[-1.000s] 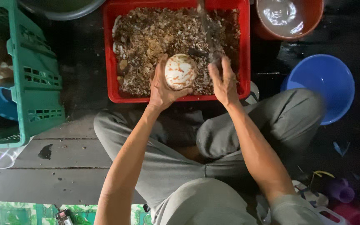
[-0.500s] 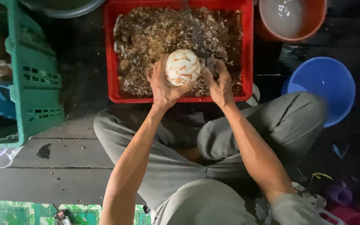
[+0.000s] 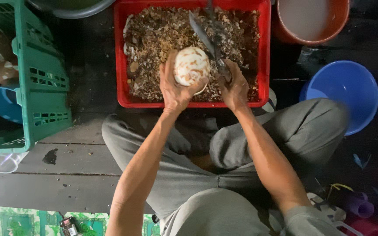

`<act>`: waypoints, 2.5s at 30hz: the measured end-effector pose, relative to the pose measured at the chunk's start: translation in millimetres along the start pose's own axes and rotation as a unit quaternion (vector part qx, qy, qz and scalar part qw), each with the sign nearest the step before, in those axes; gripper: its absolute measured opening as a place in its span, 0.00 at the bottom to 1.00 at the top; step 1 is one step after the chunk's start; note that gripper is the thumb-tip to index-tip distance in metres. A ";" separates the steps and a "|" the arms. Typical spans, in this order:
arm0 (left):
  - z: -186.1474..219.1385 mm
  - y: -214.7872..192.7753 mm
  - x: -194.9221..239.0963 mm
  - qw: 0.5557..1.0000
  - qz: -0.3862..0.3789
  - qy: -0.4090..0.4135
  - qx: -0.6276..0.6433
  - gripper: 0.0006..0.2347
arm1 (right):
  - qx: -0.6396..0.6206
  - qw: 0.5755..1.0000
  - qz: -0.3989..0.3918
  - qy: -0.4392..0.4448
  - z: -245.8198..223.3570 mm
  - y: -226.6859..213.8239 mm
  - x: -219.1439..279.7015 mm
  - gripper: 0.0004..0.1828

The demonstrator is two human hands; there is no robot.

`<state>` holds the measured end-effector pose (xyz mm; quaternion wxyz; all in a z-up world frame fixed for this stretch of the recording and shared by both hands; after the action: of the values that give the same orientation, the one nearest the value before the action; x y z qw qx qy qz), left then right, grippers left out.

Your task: The person sits cross-legged on the floor and uses a knife to peel the husk off a coconut over a red tray filled with debris. They rotate the coconut and scrape away the fibrous outer layer, then place the peeled coconut into a metal bowl.

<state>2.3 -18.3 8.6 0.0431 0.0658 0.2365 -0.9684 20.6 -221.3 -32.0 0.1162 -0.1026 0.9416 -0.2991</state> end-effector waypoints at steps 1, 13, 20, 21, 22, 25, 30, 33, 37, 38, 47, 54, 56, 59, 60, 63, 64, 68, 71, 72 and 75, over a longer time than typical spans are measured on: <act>-2.9 -0.9 -5.0 1.000 0.002 -0.002 0.004 0.47 | 0.041 0.999 0.014 -0.032 2.3 -1.0 -0.5 0.22; -186.5 -169.7 -207.4 0.947 0.207 0.095 -0.226 0.45 | 0.079 0.995 -0.059 0.028 9.5 1.2 -10.5 0.24; -317.3 -221.5 -279.8 0.927 0.052 -0.051 -0.367 0.30 | 0.026 0.994 -0.083 0.071 -3.1 2.0 -24.6 0.24; -326.7 -221.5 -290.5 0.946 -0.045 -0.097 -0.305 0.22 | 0.019 0.995 -0.080 0.064 -4.3 1.9 -26.3 0.24; -332.2 -219.8 -298.8 0.932 -0.069 -0.107 -0.338 0.21 | 0.011 0.995 -0.077 0.057 -6.1 1.3 -27.1 0.23; -336.9 -215.1 -318.7 0.880 -0.141 -0.135 -0.434 0.20 | -0.019 0.992 -0.084 0.090 -11.3 0.3 -29.9 0.23; -335.9 -213.7 -316.9 0.857 -0.112 -0.336 -0.375 0.19 | -0.043 0.991 -0.091 0.085 -13.8 2.3 -32.7 0.22; -323.9 -210.2 -313.4 0.880 -0.044 -0.310 -0.357 0.22 | 0.005 0.994 -0.093 0.062 -13.4 3.8 -33.0 0.21; -297.4 -197.0 -301.2 0.901 0.109 -0.178 -0.381 0.19 | 0.007 0.994 -0.095 0.055 -12.6 4.2 -31.4 0.21; -289.2 -194.9 -300.4 0.842 0.129 -0.037 -0.523 0.18 | 0.002 0.994 -0.097 0.056 -11.9 4.3 -30.0 0.22; -320.0 -208.1 -294.2 0.917 -0.016 -0.080 -0.390 0.27 | -0.389 0.899 -0.020 0.199 16.9 6.7 -24.4 0.19; -287.4 -203.2 -279.5 0.901 0.229 0.201 -0.310 0.42 | -0.214 0.963 -0.060 0.156 19.6 10.0 -19.7 0.10; -256.7 -201.7 -267.8 0.903 0.224 0.196 -0.309 0.43 | -0.178 0.961 -0.056 0.205 20.2 13.4 -21.5 0.11; -191.7 -183.4 -238.4 0.937 0.160 0.203 -0.235 0.40 | -0.171 0.965 -0.060 0.192 19.5 10.8 -24.4 0.13; -167.3 -173.3 -224.8 0.950 0.129 0.206 -0.196 0.38 | -0.201 0.959 -0.058 0.193 19.3 9.5 -25.0 0.14; -96.0 -131.2 -177.1 0.805 -0.143 0.037 0.575 0.33 | -0.241 0.951 -0.063 0.184 15.9 8.3 -28.3 0.16; -72.7 -118.7 -153.5 0.809 -0.171 -0.015 0.562 0.33 | -0.222 0.956 -0.069 0.177 14.5 7.8 -28.9 0.17; 3.1 -69.7 -82.2 0.917 -0.270 0.006 0.293 0.40 | -0.145 0.959 -0.085 0.230 8.1 2.0 -21.6 0.17; 23.9 -38.6 -56.0 0.934 -0.255 0.017 -0.249 0.47 | -0.156 0.968 -0.058 0.189 4.9 -2.1 -15.9 0.21; 24.6 -29.6 -49.2 0.925 -0.257 0.011 -0.279 0.48 | -0.137 0.975 -0.046 0.168 4.7 -3.2 -15.2 0.22; 16.2 -13.6 -30.8 0.930 -0.212 0.017 -0.299 0.47 | -0.092 0.987 -0.022 0.133 10.0 -7.5 -14.6 0.24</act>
<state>29.3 -12.2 33.6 -0.1496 0.0145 0.5243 -0.8382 38.2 -228.9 -33.2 -0.0266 -0.0931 0.9697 -0.2244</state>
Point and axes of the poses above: each hand's wrist, its own x-axis away from the middle knuckle, its own y-axis out of the palm, z = x × y, the point moved 1 cm from there along -x, towards the middle knuckle, and after that the axes turned 13 degrees about -z, right-handed, at the moved point
